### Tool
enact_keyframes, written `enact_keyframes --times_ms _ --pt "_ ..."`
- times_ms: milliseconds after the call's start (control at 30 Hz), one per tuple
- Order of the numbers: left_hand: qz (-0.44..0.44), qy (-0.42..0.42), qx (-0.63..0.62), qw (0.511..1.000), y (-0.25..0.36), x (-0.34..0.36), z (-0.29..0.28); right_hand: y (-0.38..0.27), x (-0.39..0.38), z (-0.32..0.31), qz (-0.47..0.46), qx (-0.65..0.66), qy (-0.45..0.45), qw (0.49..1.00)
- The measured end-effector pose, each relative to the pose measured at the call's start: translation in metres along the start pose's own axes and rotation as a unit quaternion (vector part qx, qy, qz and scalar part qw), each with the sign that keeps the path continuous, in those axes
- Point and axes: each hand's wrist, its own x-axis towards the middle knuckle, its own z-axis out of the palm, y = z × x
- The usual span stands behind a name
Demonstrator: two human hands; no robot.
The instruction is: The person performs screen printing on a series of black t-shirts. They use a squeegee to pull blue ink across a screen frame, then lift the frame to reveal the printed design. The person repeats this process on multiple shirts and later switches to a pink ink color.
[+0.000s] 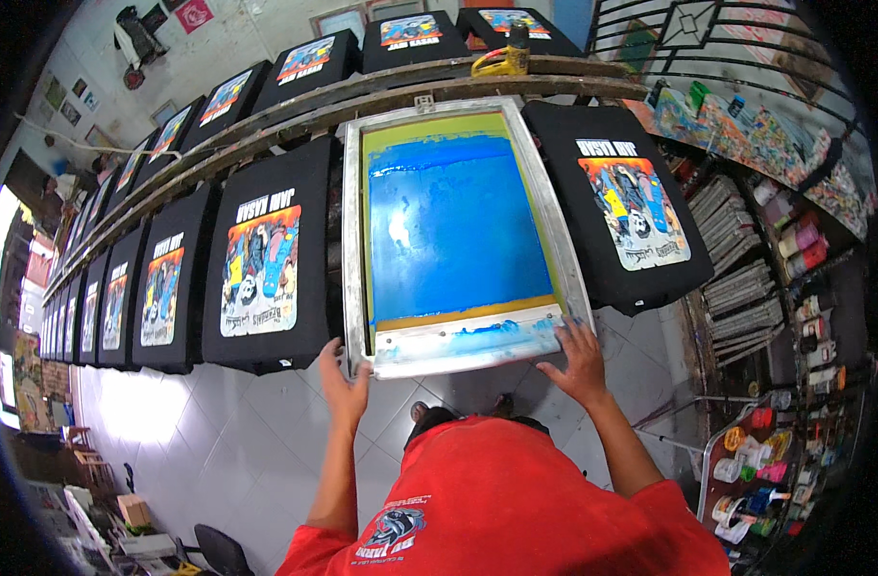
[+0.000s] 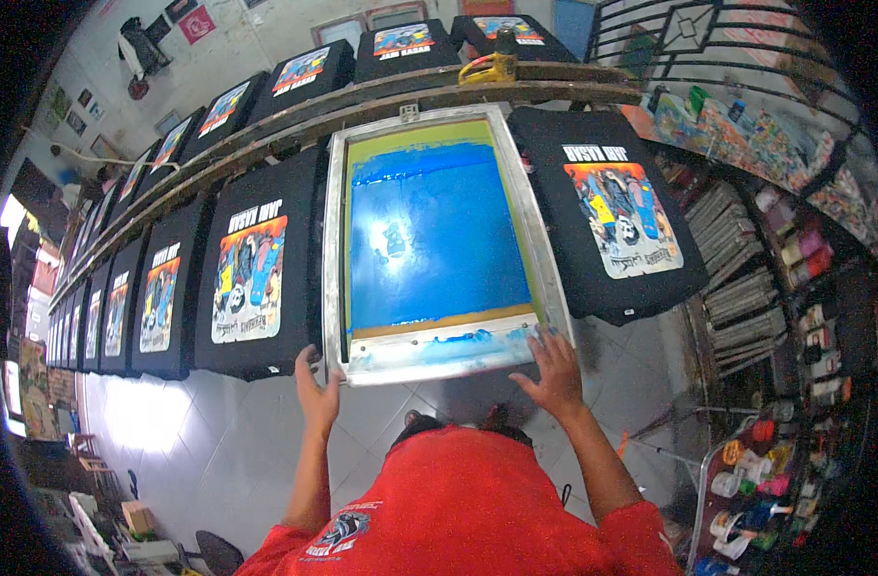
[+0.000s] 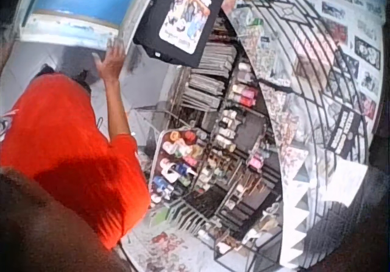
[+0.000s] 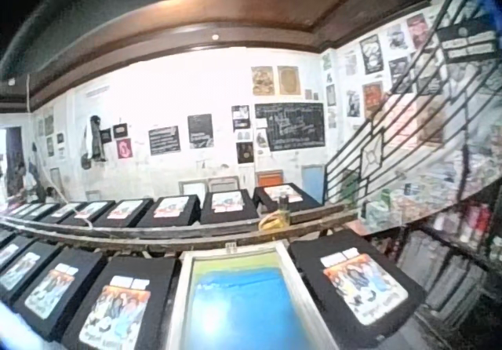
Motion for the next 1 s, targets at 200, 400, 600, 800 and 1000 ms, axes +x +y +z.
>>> enact_keyframes --times_ms 200,400,600,800,1000 --pt "0.2 -0.238 0.116 0.943 0.036 0.009 -0.005 0.021 0.024 -0.003 -0.113 -0.028 -0.066 0.991" --pt "0.257 -0.252 0.15 0.921 0.027 0.037 0.009 0.023 0.047 -0.023 -0.119 -0.012 -0.09 0.989" --pt "0.232 -0.278 0.193 0.912 0.036 0.085 0.027 0.024 0.1 -0.025 -0.109 -0.05 -0.062 0.991" --pt "0.207 -0.327 0.202 0.899 0.061 0.191 0.02 0.029 0.194 -0.04 -0.059 -0.007 -0.106 0.993" --pt "0.27 -0.208 0.195 0.92 0.051 0.384 0.108 0.083 0.403 -0.011 -0.069 -0.053 -0.038 0.995"
